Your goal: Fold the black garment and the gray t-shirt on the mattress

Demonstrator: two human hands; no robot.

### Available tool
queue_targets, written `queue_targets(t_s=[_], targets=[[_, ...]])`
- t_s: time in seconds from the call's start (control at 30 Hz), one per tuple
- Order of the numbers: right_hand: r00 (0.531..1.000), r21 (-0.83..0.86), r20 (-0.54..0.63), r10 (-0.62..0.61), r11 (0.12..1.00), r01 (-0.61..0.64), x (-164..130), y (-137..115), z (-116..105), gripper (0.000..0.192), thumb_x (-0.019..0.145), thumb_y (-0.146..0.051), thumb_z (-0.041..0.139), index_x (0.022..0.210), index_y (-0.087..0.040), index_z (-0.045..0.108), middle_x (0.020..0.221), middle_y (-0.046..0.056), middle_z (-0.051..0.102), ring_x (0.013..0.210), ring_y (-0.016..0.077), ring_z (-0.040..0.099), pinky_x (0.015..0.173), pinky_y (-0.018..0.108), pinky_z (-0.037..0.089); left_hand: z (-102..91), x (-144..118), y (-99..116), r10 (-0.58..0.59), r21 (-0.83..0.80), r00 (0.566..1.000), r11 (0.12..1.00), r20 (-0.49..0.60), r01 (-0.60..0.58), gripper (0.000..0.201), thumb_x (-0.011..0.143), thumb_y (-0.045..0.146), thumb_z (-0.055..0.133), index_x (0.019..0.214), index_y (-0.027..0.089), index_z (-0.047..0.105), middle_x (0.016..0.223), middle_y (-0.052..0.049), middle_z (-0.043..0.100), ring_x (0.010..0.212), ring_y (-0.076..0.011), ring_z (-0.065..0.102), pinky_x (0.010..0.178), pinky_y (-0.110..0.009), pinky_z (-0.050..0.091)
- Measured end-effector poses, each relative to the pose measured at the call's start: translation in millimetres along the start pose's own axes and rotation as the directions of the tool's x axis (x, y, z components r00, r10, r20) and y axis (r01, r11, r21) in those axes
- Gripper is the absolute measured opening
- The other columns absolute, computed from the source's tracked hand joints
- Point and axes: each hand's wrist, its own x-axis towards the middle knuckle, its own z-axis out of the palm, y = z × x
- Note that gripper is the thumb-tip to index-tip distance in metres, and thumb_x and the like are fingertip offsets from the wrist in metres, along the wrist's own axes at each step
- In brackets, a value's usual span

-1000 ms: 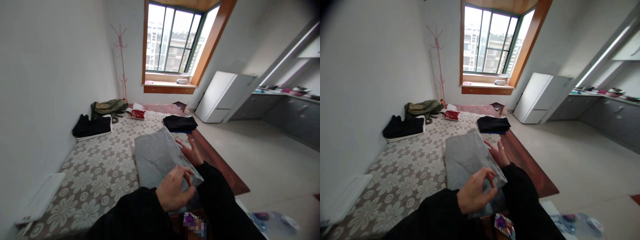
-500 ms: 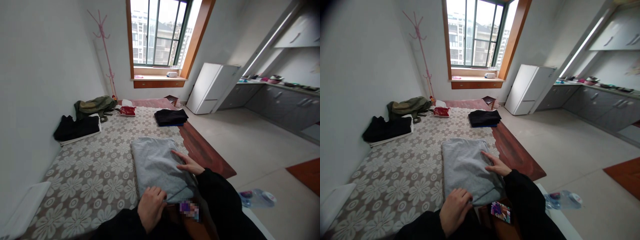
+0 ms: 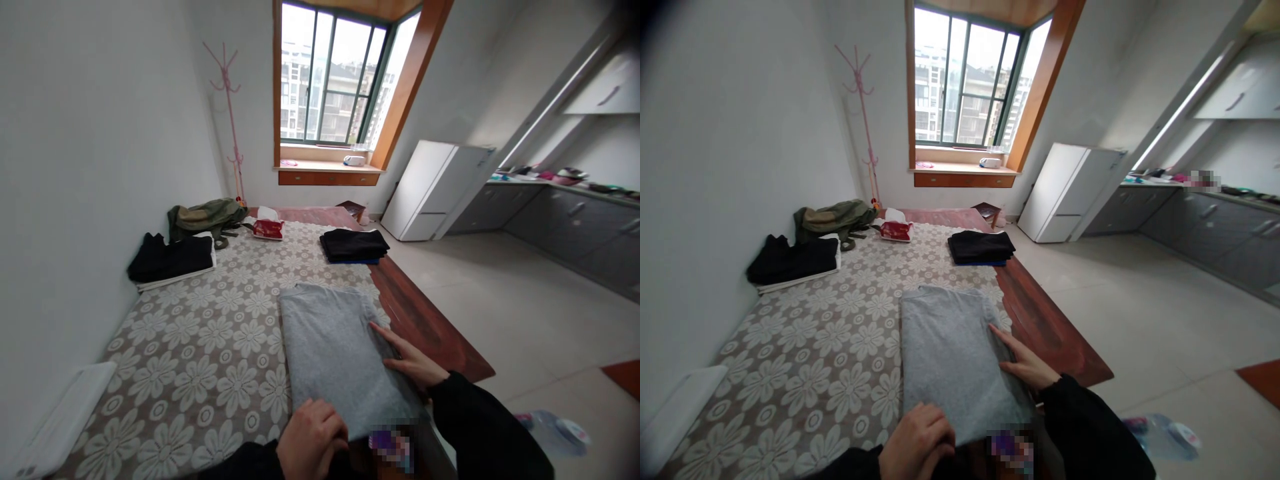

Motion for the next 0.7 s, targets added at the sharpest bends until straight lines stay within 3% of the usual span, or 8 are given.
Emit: queue_targets(t_s=[0.1, 0.2, 0.27, 0.37, 0.43, 0.53, 0.7], targets=[[1.0, -0.073, -0.009, 0.017, 0.997, -0.017, 3, -1, 1, 0.086, 0.078, -0.03, 0.068, 0.159, -0.025, 0.042, 0.165, 0.009, 0.041, 0.155, 0.0326, 0.03, 0.129, 0.052, 0.02, -4.1, -10, -10, 0.016, 0.012, 0.993, 1.0, -0.116, -0.015, 0.021, 0.084, 0.027, 0.084, 0.096, 0.024, 0.068, 0.1, 0.001, 0.073, 0.099, -0.0228, 0.065, 0.088, -0.037, 0.046], [0.997, -0.155, -0.075, 0.018, 0.987, -0.029, 17, -5, -1, 0.076, 0.081, -0.04, 0.07, 0.152, -0.024, 0.051, 0.158, 0.012, 0.049, 0.149, 0.0357, 0.04, 0.125, 0.053, 0.03, -10.7, -26, -18, 0.049, 0.107, 0.976, 0.994, -0.212, -0.027, 0.045, 0.075, 0.037, 0.089, 0.114, 0.026, 0.068, 0.119, -0.004, 0.072, 0.114, -0.0301, 0.061, 0.099, -0.046, 0.046], [0.991, -0.197, -0.131, 0.0, 0.98, -0.026, 33, -9, -4, 0.072, 0.083, -0.048, 0.069, 0.148, -0.024, 0.055, 0.156, 0.013, 0.052, 0.147, 0.0369, 0.044, 0.122, 0.052, 0.035, -9.5, -37, -23, 0.076, 0.235, 0.966, 0.972, -0.247, -0.017, 0.061, 0.073, 0.03, 0.087, 0.129, 0.029, 0.063, 0.138, -0.005, 0.065, 0.129, -0.0336, 0.054, 0.111, -0.053, 0.039], [0.986, -0.213, -0.163, -0.046, 0.977, 0.011, 67, -12, -9, 0.067, 0.085, -0.05, 0.065, 0.146, -0.023, 0.057, 0.149, 0.015, 0.057, 0.141, 0.0361, 0.05, 0.118, 0.052, 0.04, 0.6, -46, -32, 0.123, 0.393, 0.949, 0.92, -0.29, 0.001, 0.069, 0.077, 0.009, 0.07, 0.139, 0.033, 0.056, 0.152, 0.001, 0.056, 0.14, -0.0283, 0.046, 0.121, -0.052, 0.029], [0.984, -0.211, -0.169, -0.057, 0.977, 0.021, 88, -12, -11, 0.062, 0.085, -0.046, 0.063, 0.141, -0.021, 0.061, 0.142, 0.015, 0.062, 0.137, 0.0356, 0.054, 0.118, 0.052, 0.039, 6.5, -47, -40, 0.183, 0.435, 0.935, 0.9, -0.304, -0.035, 0.068, 0.077, -0.001, 0.059, 0.135, 0.033, 0.059, 0.15, 0.005, 0.058, 0.14, -0.0231, 0.047, 0.121, -0.045, 0.032], [0.977, -0.205, -0.209, -0.03, 0.979, -0.014, 108, -7, -6, 0.064, 0.08, -0.037, 0.06, 0.14, -0.016, 0.062, 0.144, 0.017, 0.058, 0.144, 0.0363, 0.046, 0.123, 0.051, 0.033, 5.7, -46, -50, 0.29, 0.445, 0.915, 0.884, -0.281, -0.143, 0.063, 0.073, -0.003, 0.053, 0.126, 0.029, 0.065, 0.145, 0.004, 0.064, 0.139, -0.0227, 0.049, 0.115, -0.039, 0.04], [0.957, -0.187, -0.284, -0.059, 0.982, 0.005, 109, -2, 4, 0.071, 0.082, -0.032, 0.055, 0.151, -0.019, 0.052, 0.153, 0.014, 0.05, 0.15, 0.0313, 0.039, 0.126, 0.049, 0.028, -13.0, -44, -54, 0.377, 0.428, 0.901, 0.866, -0.215, -0.26, 0.053, 0.081, 0.003, 0.049, 0.126, 0.026, 0.068, 0.131, -0.002, 0.073, 0.129, -0.0247, 0.061, 0.099, -0.036, 0.054]])
